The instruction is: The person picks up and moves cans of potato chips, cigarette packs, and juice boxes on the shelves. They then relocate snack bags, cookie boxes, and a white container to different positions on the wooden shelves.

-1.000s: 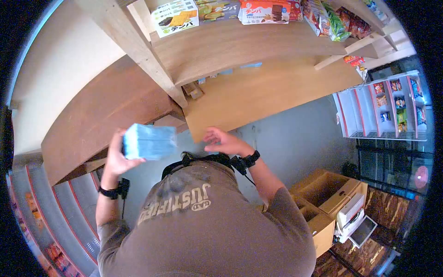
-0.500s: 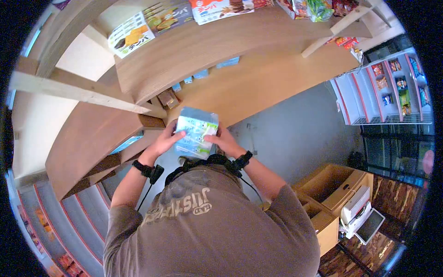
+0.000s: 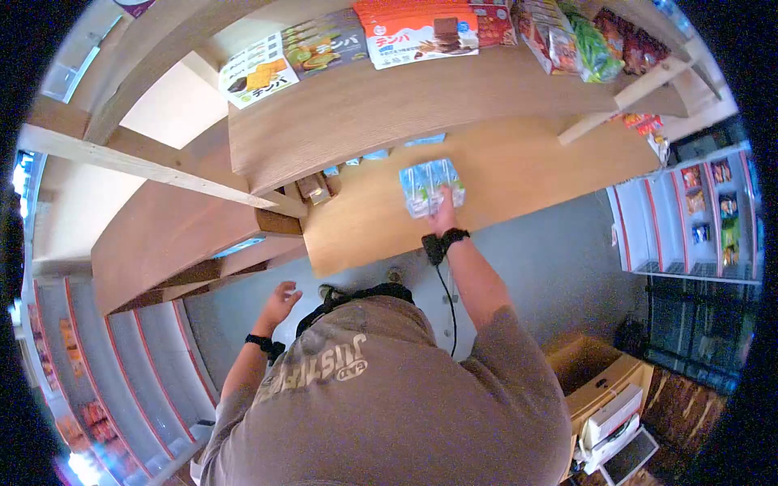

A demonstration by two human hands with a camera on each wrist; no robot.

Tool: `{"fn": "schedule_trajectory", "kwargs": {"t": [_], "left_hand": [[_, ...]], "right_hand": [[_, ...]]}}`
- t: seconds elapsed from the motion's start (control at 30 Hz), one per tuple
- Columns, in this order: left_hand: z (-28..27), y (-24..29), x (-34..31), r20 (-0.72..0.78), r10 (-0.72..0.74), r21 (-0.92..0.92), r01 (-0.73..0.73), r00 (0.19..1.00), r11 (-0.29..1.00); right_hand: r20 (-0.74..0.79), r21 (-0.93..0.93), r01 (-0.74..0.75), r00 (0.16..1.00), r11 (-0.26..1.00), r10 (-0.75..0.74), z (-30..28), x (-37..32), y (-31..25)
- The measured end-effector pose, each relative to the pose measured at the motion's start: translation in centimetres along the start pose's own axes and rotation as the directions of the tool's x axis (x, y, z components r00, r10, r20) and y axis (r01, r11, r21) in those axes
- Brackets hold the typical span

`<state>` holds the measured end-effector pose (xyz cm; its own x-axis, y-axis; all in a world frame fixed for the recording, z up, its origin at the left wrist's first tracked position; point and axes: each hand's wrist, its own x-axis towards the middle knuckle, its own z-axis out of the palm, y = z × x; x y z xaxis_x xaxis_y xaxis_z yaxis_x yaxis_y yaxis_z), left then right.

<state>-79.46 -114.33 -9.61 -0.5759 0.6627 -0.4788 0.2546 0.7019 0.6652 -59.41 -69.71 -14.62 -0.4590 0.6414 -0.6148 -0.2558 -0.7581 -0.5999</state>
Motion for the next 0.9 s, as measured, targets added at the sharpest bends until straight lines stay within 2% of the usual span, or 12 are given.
{"fn": "schedule_trajectory", "kwargs": {"t": [0.1, 0.17, 0.2, 0.3, 0.33, 0.37, 0.43, 0.5, 0.53, 0.57, 0.63, 0.9], "left_hand": [[0.9, -4.5, -3.3, -0.015, -0.227, 0.017, 0.227, 0.974, 0.974], [2.6, -9.7, -5.4, -0.06, -0.29, 0.067, 0.294, 0.955, 0.954], [3.7, -12.7, -6.3, -0.054, -0.354, 0.044, 0.357, 0.934, 0.933], [5.8, -15.3, -9.1, 0.015, -0.556, 0.062, 0.554, 0.831, 0.83], [8.6, -23.3, -12.6, 0.001, -0.556, 0.041, 0.556, 0.831, 0.83], [10.1, -27.0, -10.1, 0.164, -0.416, 0.244, 0.372, 0.894, 0.896], [11.1, -25.3, -14.4, 0.132, -0.365, 0.211, 0.333, 0.922, 0.919], [8.1, -15.8, -12.5, 0.139, -0.53, -0.015, 0.537, 0.837, 0.844], [8.1, -15.1, -12.5, 0.085, -0.465, 0.066, 0.461, 0.881, 0.885], [8.2, -14.4, -12.0, 0.068, -0.463, 0.044, 0.461, 0.884, 0.887], [8.5, -14.1, -11.6, 0.03, -0.58, -0.267, 0.566, 0.814, 0.78], [6.7, -14.6, -9.7, 0.021, -0.549, -0.274, 0.533, 0.836, 0.801]], "right_hand": [[0.022, -0.089, -0.172, 0.984, 0.981, 0.175, 0.9, 5.4, -1.8], [-0.038, -0.358, -0.244, 0.968, 0.901, 0.247, 3.6, 5.0, -3.3], [-0.076, -0.29, -0.33, 0.944, 0.898, 0.322, 4.3, 5.2, -3.6], [0.003, -0.407, -0.233, 0.967, 0.883, 0.256, 4.7, 4.9, -2.2], [0.039, -0.485, -0.198, 0.968, 0.852, 0.247, 4.8, 3.5, -2.1], [0.024, -0.536, -0.19, 0.971, 0.822, 0.239, 3.8, 4.5, -0.9], [0.055, -0.512, -0.154, 0.976, 0.845, 0.211, 2.4, 3.2, 0.9], [0.082, -0.56, -0.227, 0.942, 0.797, 0.326, 0.8, 2.3, 2.9], [0.082, -0.572, -0.334, 0.886, 0.749, 0.457, -0.2, 2.6, 4.0], [0.172, -0.581, -0.271, 0.881, 0.767, 0.441, 0.1, 0.9, 4.4], [0.265, -0.635, -0.23, 0.832, 0.738, 0.487, 1.1, -2.2, 5.1], [0.409, -0.727, -0.17, 0.672, 0.666, 0.618, 9.8, -11.2, 1.3]]}}
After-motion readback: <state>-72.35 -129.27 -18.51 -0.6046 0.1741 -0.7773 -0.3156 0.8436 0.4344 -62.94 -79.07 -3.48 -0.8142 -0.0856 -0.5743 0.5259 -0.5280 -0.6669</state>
